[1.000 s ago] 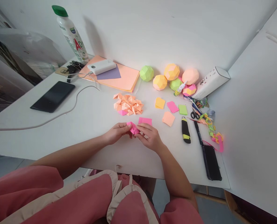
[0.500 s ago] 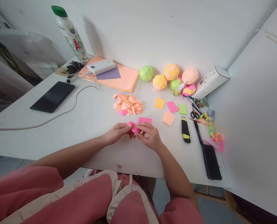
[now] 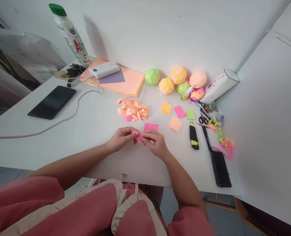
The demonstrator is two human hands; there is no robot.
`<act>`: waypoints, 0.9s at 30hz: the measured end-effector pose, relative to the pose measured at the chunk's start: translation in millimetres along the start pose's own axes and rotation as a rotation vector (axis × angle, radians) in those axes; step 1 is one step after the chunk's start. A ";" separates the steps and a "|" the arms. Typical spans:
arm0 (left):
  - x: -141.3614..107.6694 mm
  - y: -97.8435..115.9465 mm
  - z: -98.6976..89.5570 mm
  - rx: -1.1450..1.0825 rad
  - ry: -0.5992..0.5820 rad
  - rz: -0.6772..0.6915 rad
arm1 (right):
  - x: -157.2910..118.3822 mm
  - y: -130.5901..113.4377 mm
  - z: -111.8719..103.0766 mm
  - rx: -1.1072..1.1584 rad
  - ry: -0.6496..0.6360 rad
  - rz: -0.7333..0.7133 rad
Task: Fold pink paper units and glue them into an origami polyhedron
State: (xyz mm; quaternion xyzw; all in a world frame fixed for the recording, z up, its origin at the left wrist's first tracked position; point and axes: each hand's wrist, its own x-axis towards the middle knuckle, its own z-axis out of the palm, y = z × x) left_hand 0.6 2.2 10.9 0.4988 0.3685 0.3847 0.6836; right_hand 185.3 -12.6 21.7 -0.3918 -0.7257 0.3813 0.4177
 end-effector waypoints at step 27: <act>0.7 -0.7 5.1 -0.020 0.051 -0.173 | 0.5 12.6 1.8 -0.634 -0.051 -0.457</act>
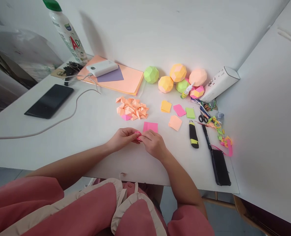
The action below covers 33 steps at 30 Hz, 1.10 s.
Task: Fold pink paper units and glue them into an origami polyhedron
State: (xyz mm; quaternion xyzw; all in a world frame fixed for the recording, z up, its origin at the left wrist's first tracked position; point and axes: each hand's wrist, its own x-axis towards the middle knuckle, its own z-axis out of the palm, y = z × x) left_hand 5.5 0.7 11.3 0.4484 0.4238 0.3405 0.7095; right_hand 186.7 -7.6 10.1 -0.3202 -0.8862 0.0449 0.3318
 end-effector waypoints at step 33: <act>-3.0 -8.3 0.5 -0.016 -0.168 0.101 | 12.0 -10.6 -13.6 0.816 -0.110 1.028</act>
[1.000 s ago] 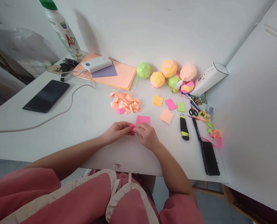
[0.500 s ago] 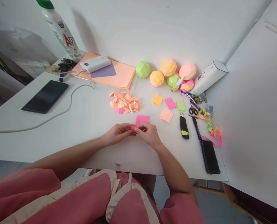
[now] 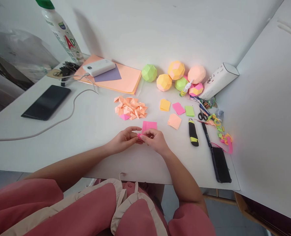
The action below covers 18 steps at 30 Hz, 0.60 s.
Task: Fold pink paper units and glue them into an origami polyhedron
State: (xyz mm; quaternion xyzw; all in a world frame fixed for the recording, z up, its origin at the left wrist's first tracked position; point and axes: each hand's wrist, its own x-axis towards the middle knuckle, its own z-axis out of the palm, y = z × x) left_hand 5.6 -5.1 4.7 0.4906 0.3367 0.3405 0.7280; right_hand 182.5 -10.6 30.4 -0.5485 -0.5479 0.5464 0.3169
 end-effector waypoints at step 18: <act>-1.5 2.6 -1.7 0.377 0.094 0.001 | 0.7 11.8 11.0 -0.229 0.042 -0.224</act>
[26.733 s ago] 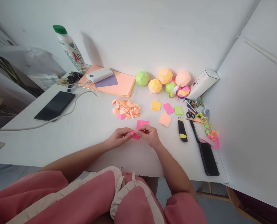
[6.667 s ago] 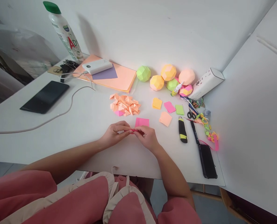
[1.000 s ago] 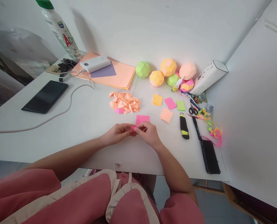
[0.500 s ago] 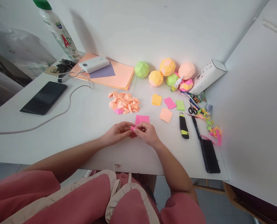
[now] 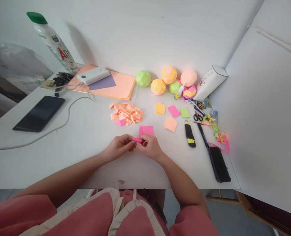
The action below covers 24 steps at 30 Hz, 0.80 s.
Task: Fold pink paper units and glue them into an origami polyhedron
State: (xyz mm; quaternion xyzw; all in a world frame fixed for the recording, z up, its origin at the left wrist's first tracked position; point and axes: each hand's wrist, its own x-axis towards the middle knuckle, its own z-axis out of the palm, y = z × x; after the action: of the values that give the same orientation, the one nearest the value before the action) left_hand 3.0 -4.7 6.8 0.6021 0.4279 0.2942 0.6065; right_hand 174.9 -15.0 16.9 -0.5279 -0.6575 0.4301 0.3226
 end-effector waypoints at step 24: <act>-4.4 0.5 -0.8 -0.086 -0.064 -0.025 | -3.4 -7.4 -11.7 0.070 -0.028 0.060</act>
State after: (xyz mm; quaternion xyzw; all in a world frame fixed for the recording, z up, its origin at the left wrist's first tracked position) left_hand 0.3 -8.1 8.1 0.5790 0.4027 0.2855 0.6489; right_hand 183.0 -16.2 28.6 -0.5298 -0.6304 0.4697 0.3183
